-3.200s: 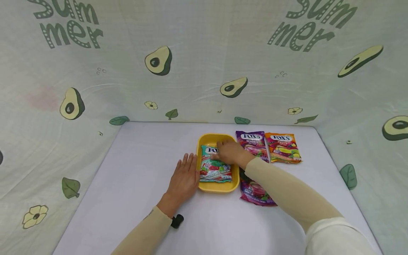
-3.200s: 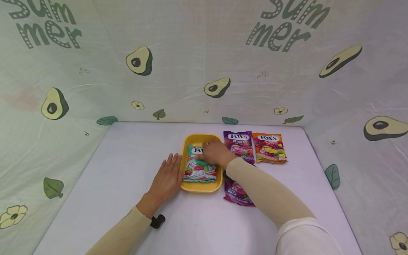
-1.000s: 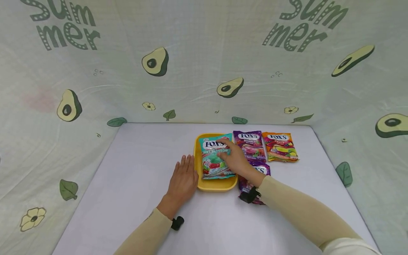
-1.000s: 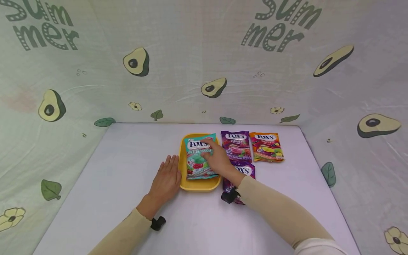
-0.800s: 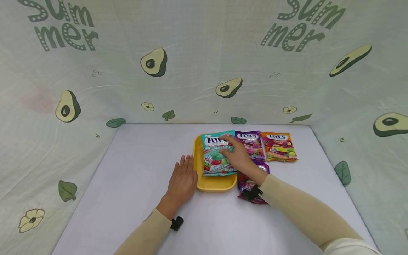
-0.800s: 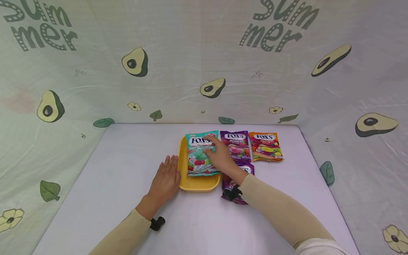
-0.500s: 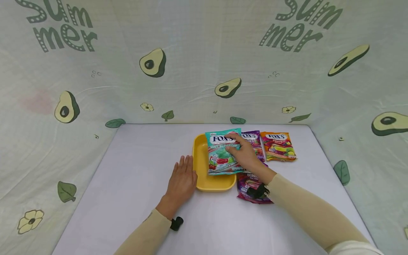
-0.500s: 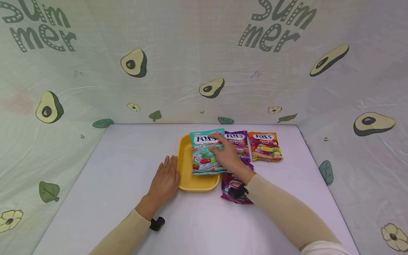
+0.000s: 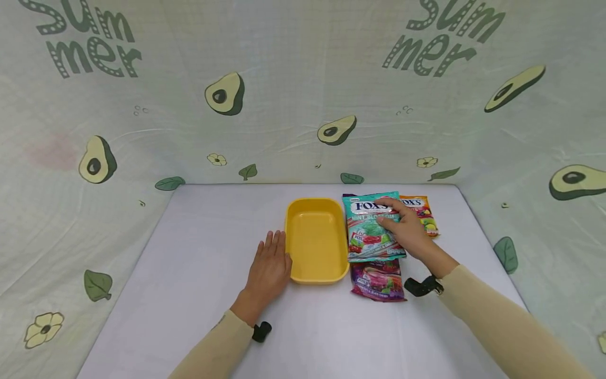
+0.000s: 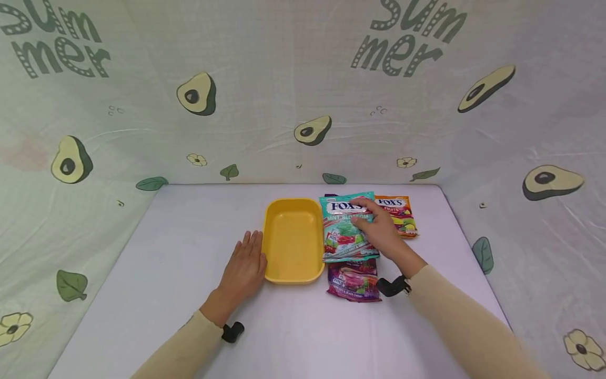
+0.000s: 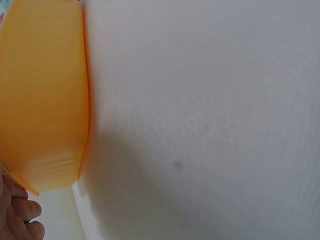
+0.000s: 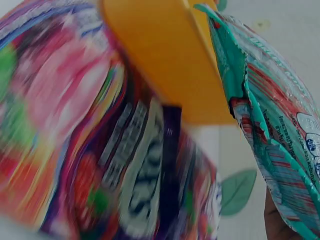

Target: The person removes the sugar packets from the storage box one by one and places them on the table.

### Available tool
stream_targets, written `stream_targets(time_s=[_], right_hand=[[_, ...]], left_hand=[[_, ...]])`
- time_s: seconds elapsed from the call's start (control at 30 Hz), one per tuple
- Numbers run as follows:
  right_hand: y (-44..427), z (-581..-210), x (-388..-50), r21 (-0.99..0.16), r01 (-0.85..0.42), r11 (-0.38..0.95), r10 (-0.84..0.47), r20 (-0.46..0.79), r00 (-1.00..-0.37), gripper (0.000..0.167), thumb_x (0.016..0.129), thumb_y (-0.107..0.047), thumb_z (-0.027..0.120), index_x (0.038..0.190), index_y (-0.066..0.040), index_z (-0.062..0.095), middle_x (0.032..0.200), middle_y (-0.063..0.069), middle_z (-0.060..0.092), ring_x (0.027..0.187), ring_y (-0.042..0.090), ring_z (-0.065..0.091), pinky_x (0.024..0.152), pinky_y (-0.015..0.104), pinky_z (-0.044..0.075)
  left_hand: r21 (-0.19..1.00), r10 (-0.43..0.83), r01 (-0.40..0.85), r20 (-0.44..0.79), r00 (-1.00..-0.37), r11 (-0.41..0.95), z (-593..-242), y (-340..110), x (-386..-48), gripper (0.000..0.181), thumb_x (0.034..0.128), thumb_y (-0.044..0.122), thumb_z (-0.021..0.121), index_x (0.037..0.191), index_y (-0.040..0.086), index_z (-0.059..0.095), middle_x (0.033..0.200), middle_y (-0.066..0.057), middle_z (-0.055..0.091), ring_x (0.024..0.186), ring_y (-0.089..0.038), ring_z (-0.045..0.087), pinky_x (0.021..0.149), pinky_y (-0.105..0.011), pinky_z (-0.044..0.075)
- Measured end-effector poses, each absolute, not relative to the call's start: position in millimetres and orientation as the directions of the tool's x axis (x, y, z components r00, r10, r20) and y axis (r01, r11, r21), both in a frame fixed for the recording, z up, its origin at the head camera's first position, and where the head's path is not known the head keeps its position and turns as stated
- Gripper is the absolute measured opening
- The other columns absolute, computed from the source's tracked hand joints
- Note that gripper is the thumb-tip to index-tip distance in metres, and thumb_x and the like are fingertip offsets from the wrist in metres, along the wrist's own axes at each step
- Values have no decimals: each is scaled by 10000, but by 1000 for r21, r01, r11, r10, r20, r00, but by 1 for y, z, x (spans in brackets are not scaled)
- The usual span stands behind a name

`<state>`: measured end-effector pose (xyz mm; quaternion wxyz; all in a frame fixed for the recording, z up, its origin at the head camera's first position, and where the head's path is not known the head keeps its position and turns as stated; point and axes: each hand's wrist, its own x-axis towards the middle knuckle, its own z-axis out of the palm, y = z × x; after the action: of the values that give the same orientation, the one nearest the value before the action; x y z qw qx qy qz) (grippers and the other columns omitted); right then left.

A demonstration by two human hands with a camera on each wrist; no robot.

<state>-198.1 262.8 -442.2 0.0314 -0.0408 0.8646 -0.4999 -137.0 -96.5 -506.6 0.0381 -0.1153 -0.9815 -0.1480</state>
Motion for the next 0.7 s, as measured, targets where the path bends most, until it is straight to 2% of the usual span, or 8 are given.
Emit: stream_targets(time_s=[0.07,0.2,0.3,0.53,0.7], right_hand=[[280,-443,-192,-870,-17,492,-84,-28,-996,488,1090,-266,596,1557,-156,509,1641,207,399,1181,330,576,823,225,539],[315,-450,-177,-871,40,489,-40,-68,-997,533,1093,-281,586,1585,-121,458,1586,286,404,989,175,627,738,201,565],[342,-460,-167,-862,86,499,-19,-111,-994,556,1093,-296,585,1596,-116,433,1570,320,389,923,81,606,722,210,563],[386,-483,-146,-846,221,486,-4,-255,-967,588,1099,-332,569,1619,-133,380,1529,350,389,912,145,654,717,301,610],[399,-499,-140,-840,262,475,-32,-314,-949,615,1101,-318,569,1625,-88,344,1487,355,434,901,165,676,721,320,609]], left_hand=[[281,216,239,110,-970,929,-506,-96,-137,601,1126,282,436,1628,-30,327,1675,-208,378,1603,-357,276,1289,-558,271],[284,220,245,119,-968,927,-506,-96,-136,593,1125,266,446,1625,-32,333,1669,-214,383,1601,-359,279,1286,-560,276],[284,223,248,116,-968,926,-506,-95,-136,591,1126,262,446,1626,-31,330,1670,-214,380,1601,-361,277,1285,-562,277],[271,221,240,97,-970,932,-509,-96,-138,596,1132,268,419,1636,-27,304,1683,-207,358,1605,-366,260,1286,-566,271],[292,220,243,109,-969,925,-509,-96,-137,593,1126,259,436,1628,-36,322,1674,-218,373,1600,-377,273,1280,-576,279]])
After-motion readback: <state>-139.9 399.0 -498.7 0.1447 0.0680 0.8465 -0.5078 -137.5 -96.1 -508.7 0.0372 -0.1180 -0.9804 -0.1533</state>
